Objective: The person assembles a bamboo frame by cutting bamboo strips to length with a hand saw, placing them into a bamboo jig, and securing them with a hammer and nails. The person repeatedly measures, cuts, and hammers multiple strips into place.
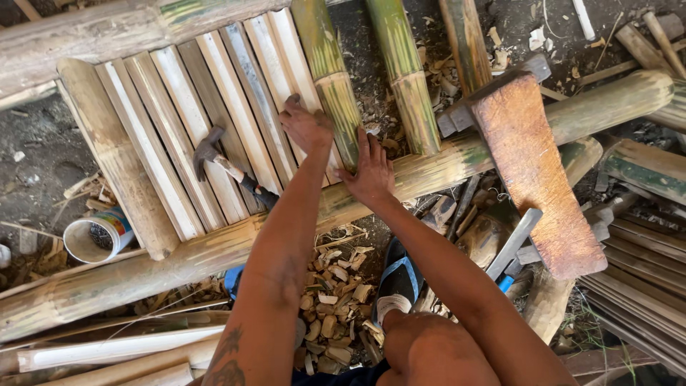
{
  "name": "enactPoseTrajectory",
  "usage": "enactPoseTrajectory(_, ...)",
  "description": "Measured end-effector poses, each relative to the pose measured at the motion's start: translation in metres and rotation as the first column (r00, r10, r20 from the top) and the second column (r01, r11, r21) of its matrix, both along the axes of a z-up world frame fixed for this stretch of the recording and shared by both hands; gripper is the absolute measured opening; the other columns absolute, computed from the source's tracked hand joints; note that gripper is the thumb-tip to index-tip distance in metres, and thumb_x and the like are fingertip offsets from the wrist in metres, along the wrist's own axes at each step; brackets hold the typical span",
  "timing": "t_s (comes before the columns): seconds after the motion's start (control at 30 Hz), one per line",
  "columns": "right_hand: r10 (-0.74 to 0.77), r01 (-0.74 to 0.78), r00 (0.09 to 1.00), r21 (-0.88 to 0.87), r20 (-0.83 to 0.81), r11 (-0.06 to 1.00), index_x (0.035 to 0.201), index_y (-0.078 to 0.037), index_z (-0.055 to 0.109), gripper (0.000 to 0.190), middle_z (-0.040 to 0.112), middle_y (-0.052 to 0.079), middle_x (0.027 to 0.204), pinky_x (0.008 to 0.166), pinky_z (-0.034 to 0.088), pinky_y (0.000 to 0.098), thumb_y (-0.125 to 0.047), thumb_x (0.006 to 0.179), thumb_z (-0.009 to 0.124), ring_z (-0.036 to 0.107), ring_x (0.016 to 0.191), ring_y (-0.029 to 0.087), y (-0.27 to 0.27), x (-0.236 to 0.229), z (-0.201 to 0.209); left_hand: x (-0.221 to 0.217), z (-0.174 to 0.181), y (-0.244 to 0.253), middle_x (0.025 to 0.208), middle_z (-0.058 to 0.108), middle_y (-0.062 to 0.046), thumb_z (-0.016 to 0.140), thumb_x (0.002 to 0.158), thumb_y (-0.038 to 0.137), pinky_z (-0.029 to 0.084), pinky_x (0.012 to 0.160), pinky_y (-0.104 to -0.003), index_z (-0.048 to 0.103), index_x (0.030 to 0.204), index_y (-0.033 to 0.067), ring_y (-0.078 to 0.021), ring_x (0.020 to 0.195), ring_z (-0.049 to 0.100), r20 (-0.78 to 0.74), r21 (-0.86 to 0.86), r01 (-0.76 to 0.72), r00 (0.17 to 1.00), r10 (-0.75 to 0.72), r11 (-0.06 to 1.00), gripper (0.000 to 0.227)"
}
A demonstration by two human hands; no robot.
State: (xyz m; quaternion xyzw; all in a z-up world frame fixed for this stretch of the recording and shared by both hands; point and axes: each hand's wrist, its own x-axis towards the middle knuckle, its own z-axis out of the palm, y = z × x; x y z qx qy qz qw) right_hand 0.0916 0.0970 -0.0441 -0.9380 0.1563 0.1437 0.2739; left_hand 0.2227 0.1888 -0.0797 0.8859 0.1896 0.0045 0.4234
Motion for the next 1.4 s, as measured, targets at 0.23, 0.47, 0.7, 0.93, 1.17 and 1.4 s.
enactPoseTrajectory(0.23,-0.010,0.008,0.998,0.043,0.056,0.999,0.163,-0.017,0.007,0.112,0.030,0.021,0.161,0.114,0.033,0.0559,-0.046,0.084,0.081,0.035,0.143,0.042,-0.005,-0.005,-0.001,0.000,0.010,-0.018,0.132,0.040,-0.018,0.068,0.078,0.002,0.051,0.096,-0.044,0.041,0.149,0.0088,-0.0311,0.113,0.051,-0.131,0.118,-0.015,0.991,0.030,0.993,0.076)
enactPoseTrajectory(0.47,-0.054,0.047,0.989,0.054,0.138,0.997,0.160,-0.014,0.019,0.103,0.035,0.018,0.158,0.114,0.035,0.0536,-0.041,0.081,0.081,0.037,0.143,0.040,-0.002,-0.008,-0.004,-0.008,0.044,-0.023,0.135,0.038,-0.017,0.071,0.087,0.021,0.042,0.099,-0.050,0.039,0.147,0.0091,-0.0344,0.125,0.041,-0.210,0.227,0.011,0.977,0.038,0.974,0.068)
enactPoseTrajectory(0.7,-0.028,0.018,0.976,0.048,0.214,0.999,0.161,-0.012,0.023,0.092,0.038,0.022,0.154,0.111,0.039,0.0555,-0.031,0.089,0.076,0.041,0.139,0.043,-0.006,-0.008,-0.008,0.014,0.010,-0.025,0.126,0.047,-0.015,0.072,0.090,0.023,0.042,0.103,-0.044,0.046,0.130,0.0067,-0.0312,0.117,0.048,-0.206,0.157,0.011,0.978,0.021,0.988,0.051)
enactPoseTrajectory(0.93,-0.193,0.041,0.809,0.275,0.556,0.961,0.148,-0.004,0.045,0.064,0.052,0.025,0.146,0.113,0.048,0.0489,-0.008,0.090,0.071,0.053,0.133,0.046,-0.079,-0.069,0.024,-0.025,0.025,-0.034,0.116,0.055,-0.015,0.060,0.102,0.004,0.051,0.085,-0.040,0.049,0.144,0.0032,-0.0277,0.096,0.058,0.514,-0.108,0.306,0.832,-0.211,0.946,0.043)
enactPoseTrajectory(1.17,-0.488,0.643,0.607,-0.027,0.627,0.766,0.135,0.003,0.048,0.058,0.053,0.027,0.126,0.104,0.042,0.0547,-0.019,0.090,0.076,0.049,0.121,0.046,-0.173,-0.272,0.007,-0.142,0.160,-0.155,0.115,0.067,-0.007,0.056,0.106,0.010,0.056,0.091,-0.032,0.041,0.147,0.0030,-0.0155,0.103,0.067,0.557,-0.590,0.781,0.578,-0.597,0.206,0.043)
enactPoseTrajectory(1.4,-0.687,0.691,0.722,0.019,-0.083,0.723,0.123,-0.004,0.048,0.051,0.068,0.030,0.108,0.086,0.052,0.0571,-0.035,0.089,0.070,0.065,0.101,0.049,-0.174,-0.404,-0.081,-0.205,0.243,-0.231,0.109,0.071,-0.009,0.060,0.109,0.016,0.057,0.089,-0.033,0.060,0.129,-0.0002,-0.0166,0.101,0.069,0.577,-0.395,0.914,0.326,-0.749,0.093,0.025)
